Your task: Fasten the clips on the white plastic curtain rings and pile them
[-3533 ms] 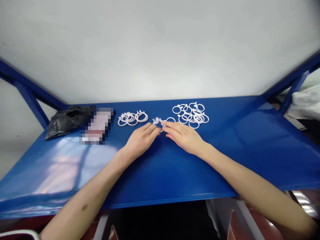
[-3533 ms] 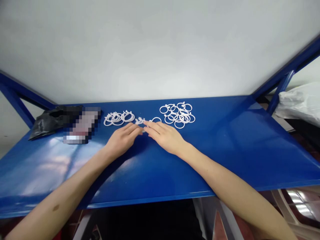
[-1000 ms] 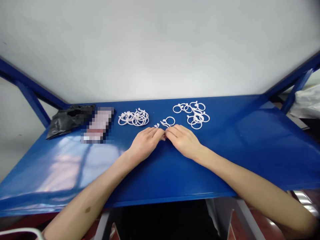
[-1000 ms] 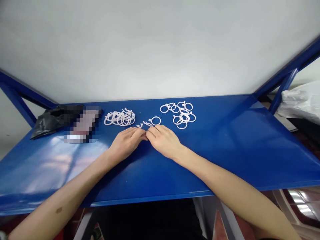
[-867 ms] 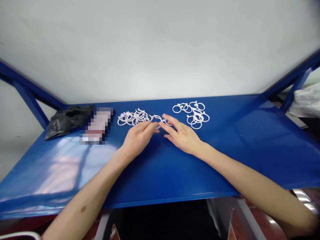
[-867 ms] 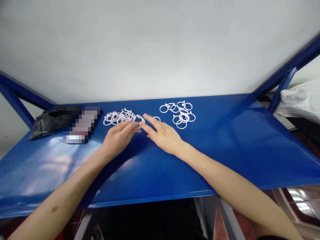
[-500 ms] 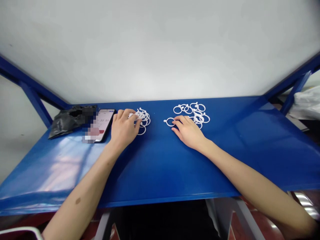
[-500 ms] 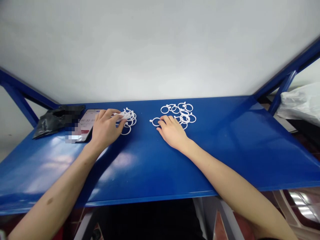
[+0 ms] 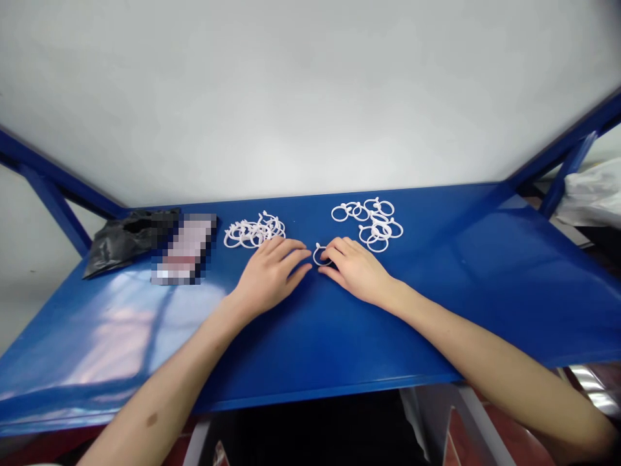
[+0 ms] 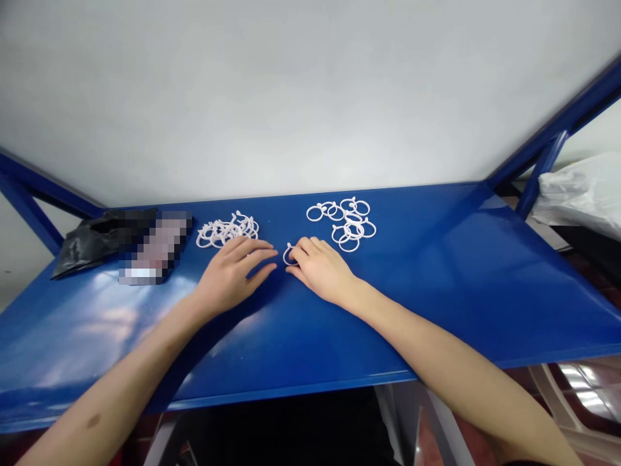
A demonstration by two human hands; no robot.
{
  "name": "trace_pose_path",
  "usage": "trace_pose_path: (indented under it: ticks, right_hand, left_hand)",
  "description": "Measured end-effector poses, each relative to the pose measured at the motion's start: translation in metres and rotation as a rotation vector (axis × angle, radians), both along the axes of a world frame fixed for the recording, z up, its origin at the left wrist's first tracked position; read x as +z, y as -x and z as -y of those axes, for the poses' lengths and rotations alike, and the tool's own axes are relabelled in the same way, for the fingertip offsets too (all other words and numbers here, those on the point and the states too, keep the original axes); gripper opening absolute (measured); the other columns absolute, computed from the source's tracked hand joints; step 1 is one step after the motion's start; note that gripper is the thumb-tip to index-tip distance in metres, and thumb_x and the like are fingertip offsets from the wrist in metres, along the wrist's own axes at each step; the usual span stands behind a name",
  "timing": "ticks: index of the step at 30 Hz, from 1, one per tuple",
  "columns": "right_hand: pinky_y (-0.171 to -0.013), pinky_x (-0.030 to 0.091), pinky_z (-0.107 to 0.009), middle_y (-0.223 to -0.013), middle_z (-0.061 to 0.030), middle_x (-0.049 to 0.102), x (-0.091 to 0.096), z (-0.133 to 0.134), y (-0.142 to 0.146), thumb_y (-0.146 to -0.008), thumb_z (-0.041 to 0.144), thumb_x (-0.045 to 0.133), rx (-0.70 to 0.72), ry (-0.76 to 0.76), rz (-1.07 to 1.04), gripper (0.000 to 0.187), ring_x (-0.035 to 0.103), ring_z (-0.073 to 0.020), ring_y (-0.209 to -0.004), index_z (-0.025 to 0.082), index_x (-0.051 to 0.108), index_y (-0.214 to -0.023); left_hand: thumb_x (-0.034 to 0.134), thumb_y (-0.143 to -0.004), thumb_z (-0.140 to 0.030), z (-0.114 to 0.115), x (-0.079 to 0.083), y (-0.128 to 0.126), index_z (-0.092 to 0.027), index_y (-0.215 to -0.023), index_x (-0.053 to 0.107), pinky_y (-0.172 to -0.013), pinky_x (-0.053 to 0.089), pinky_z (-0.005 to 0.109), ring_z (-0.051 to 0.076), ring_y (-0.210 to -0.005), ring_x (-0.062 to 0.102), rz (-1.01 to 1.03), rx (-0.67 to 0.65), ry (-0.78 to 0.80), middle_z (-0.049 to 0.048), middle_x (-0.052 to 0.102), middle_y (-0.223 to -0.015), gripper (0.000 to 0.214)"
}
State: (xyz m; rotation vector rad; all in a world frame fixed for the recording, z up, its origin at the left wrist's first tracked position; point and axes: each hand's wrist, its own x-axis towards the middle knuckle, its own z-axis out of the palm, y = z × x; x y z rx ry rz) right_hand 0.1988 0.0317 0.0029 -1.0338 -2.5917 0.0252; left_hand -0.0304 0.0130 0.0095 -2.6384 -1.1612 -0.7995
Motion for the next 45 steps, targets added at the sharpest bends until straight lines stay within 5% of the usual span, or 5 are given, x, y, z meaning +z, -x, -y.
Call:
trace_pose_path:
  ticks: [9,15,19,32,45]
  right_hand:
    - [-0.078,0.048,-0.044,-0.099,-0.0162,0.067,0.026,-0.020,-0.049,-0.093,0.048,0.065,-0.478,-0.154,0.106,0.035,0.060,-0.0321,-0.093,0.013,0.070,-0.097]
    - [-0.083,0.050,-0.040,-0.103,-0.0095,0.066,0.015,-0.036,-0.063,-0.092,0.019,0.064,-0.256,0.045,0.089,0.006,0.059,-0.0266,-0.096,0.018,0.069,-0.096]
    - [-0.082,0.049,-0.039,-0.098,-0.0076,0.069,0.013,-0.033,-0.055,-0.093,0.010,0.056,-0.171,0.031,0.044,0.014,0.058,-0.0249,-0.093,0.019,0.066,-0.097]
    - [-0.090,0.054,-0.050,-0.119,-0.0137,0.059,0.017,-0.034,-0.057,-0.084,0.038,0.075,-0.244,-0.036,0.031,0.026,0.057,-0.0323,-0.109,0.018,0.071,-0.100]
    - [-0.084,0.051,-0.038,-0.113,-0.0082,0.064,0.005,-0.015,-0.026,-0.098,0.031,0.061,0.056,-0.055,-0.163,0.016,0.055,-0.0220,-0.098,0.021,0.074,-0.097]
  left_hand:
    - [0.056,-0.099,-0.032,0.005,-0.018,-0.018,-0.017,-0.126,0.064,-0.088,0.050,0.043,0.028,-0.107,0.061,-0.124,-0.044,0.065,0.0118,0.069,-0.124,0.031]
    - [0.056,-0.100,-0.029,-0.001,-0.020,-0.016,-0.019,-0.103,0.072,-0.084,0.048,0.039,0.024,-0.099,0.060,-0.117,-0.052,-0.008,0.0075,0.073,-0.110,0.018]
    - [0.057,-0.100,-0.027,-0.005,-0.021,-0.013,-0.020,-0.097,0.072,-0.081,0.047,0.037,0.022,-0.096,0.060,-0.107,-0.054,-0.064,0.0056,0.074,-0.106,0.017]
    - [0.058,-0.099,-0.025,-0.008,-0.031,-0.012,-0.020,-0.104,0.072,-0.089,0.050,0.037,0.021,-0.100,0.061,-0.046,-0.055,-0.069,0.0059,0.074,-0.108,0.015]
    - [0.057,-0.099,-0.023,-0.002,-0.029,-0.012,-0.022,-0.096,0.072,-0.084,0.051,0.035,0.019,-0.095,0.061,-0.010,-0.081,-0.084,0.0054,0.073,-0.104,0.015]
